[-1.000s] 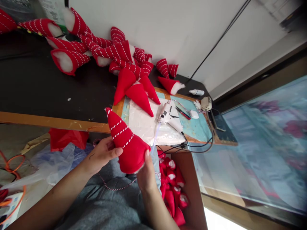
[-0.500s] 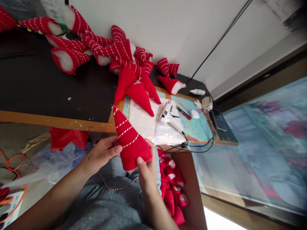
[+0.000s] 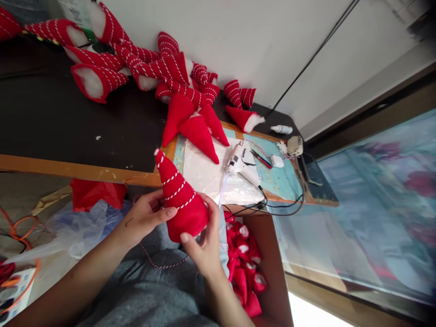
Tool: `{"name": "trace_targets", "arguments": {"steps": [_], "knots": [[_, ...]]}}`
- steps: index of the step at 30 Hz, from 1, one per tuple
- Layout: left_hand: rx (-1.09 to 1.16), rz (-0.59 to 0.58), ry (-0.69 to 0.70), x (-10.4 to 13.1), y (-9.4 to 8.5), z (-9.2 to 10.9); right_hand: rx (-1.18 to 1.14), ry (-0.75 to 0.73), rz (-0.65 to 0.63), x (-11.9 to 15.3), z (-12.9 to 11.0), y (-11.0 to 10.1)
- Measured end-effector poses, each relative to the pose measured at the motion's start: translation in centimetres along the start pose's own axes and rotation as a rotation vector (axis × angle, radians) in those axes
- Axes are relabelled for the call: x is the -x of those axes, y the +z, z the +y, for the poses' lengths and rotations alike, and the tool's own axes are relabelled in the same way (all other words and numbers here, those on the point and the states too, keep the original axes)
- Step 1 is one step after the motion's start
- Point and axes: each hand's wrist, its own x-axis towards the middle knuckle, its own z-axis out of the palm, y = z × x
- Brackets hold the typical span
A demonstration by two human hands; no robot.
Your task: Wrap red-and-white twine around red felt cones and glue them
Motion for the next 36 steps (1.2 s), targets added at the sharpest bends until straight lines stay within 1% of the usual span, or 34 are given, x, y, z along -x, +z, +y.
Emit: {"name": "trace_targets", "arguments": {"steps": [2,6,8,10,11,13,16,17,19,21,24,26,27,29,30,32,34,36], "knots": [[-0.008,-0.022,0.001,0.0,0.0,0.0,-0.033,0.058,0.007,-0.1,-0.2,0.1],[-0.027,-0.066,-0.023,0.0,0.1,-0.1,-0.333,0.244,0.102,-0.8,-0.2,0.6],[-0.016,-0.091,-0.034,0.0,0.2,-0.1,-0.457,0.327,0.100,-1.2,-0.1,0.8],[0.012,-0.101,-0.045,0.0,0.5,-0.1,-0.515,0.378,0.074,-1.4,0.2,0.9],[0.027,-0.094,-0.048,0.0,0.6,-0.1,-0.518,0.373,0.069,-1.4,0.3,0.9],[0.044,-0.056,-0.052,0.1,0.8,-0.1,-0.459,0.289,0.071,-1.1,0.6,0.6],[0.050,0.003,-0.046,0.2,0.9,0.1,-0.204,0.067,0.054,-0.5,0.7,0.1],[0.050,0.010,-0.043,0.2,0.9,0.2,-0.115,0.016,0.042,-0.3,0.6,0.0],[0.049,0.011,-0.036,0.2,0.9,0.2,-0.009,-0.014,0.035,-0.1,0.5,0.0],[0.051,0.005,-0.039,0.2,0.8,0.2,-0.050,0.038,0.058,-0.2,0.4,0.1],[0.046,0.012,-0.054,0.0,0.7,-0.1,-0.338,0.194,0.111,-0.8,0.3,0.6],[0.046,0.020,-0.058,-0.1,0.6,-0.4,-0.537,0.310,0.118,-1.3,0.2,1.0],[0.046,0.021,-0.060,-0.1,0.6,-0.6,-0.599,0.363,0.108,-1.5,0.2,1.2],[0.050,0.020,-0.064,-0.2,0.5,-0.8,-0.648,0.443,0.083,-1.8,0.1,1.5],[0.052,0.022,-0.067,-0.1,0.5,-0.9,-0.641,0.456,0.085,-1.8,0.2,1.5],[0.053,0.034,-0.068,-0.1,0.6,-0.8,-0.570,0.399,0.128,-1.5,0.5,1.5],[0.059,0.050,-0.059,0.0,0.6,-0.6,-0.449,0.245,0.188,-1.0,0.7,1.3],[0.050,0.072,-0.039,0.0,0.7,-0.3,-0.299,0.089,0.187,-0.6,0.7,1.0]]}}
